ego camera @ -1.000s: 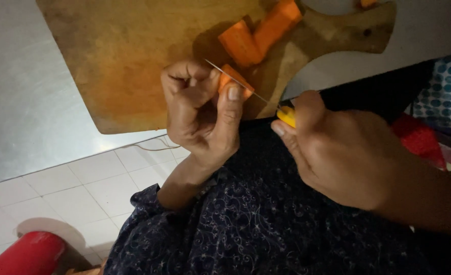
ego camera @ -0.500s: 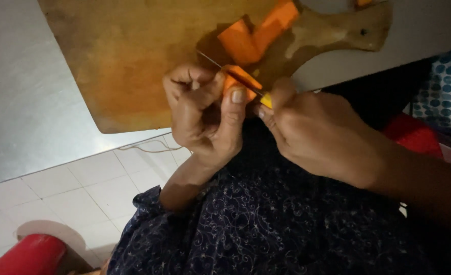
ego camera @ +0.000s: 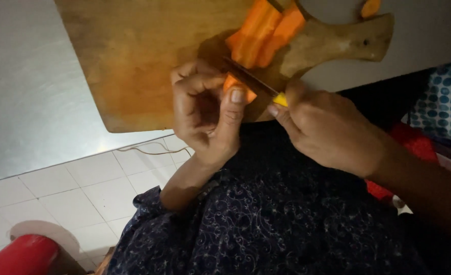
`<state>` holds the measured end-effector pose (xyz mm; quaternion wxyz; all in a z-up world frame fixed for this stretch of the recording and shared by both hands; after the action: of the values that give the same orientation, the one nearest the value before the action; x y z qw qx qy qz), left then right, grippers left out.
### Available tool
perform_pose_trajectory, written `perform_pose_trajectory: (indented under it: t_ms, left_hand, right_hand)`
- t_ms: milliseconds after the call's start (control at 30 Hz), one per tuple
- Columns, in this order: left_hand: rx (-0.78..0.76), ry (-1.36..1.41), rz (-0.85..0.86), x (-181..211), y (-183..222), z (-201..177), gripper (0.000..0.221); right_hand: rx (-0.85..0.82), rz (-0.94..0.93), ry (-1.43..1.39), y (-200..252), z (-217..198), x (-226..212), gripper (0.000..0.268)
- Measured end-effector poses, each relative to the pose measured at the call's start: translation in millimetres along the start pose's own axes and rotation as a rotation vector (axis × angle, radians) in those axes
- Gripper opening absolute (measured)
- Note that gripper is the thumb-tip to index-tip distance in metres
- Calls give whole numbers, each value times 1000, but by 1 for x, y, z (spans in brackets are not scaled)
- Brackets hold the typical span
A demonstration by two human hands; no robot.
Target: Dicing carrots on a wooden cutting board using a kitchen knife in a food preparation area.
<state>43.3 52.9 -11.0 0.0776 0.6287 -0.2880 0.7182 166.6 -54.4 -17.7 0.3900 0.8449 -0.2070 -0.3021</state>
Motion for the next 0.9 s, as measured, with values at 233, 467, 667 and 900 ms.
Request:
perform_pose_trajectory:
  t_ms: [233,467,667,900]
  left_hand:
    - [-9,-63,5,-1,2,-1,15]
    - [-2,-4,54,-1,3,0,14]
    - [31,-69,94,-2,6,1,11]
    - [-1,-96,103,-5,7,-2,6]
  right_hand:
    - [200,-106,62,38,1,-9,36]
    - [406,-215,258,41,10,-13,37]
    - [368,-77,305,38,7,-18,43]
    - [316,-95,362,32,3,-22,42]
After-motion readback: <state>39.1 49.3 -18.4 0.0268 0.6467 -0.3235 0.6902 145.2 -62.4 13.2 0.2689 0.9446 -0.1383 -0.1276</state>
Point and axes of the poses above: each hand's wrist, its own y-axis away from the middle knuckle, its own z-axis out of the palm, x = y × z, the point moved 5 cm from there along -y, towards the middle knuckle, and after that the axes turned 8 degrees about -x, right-handed, at the moved point
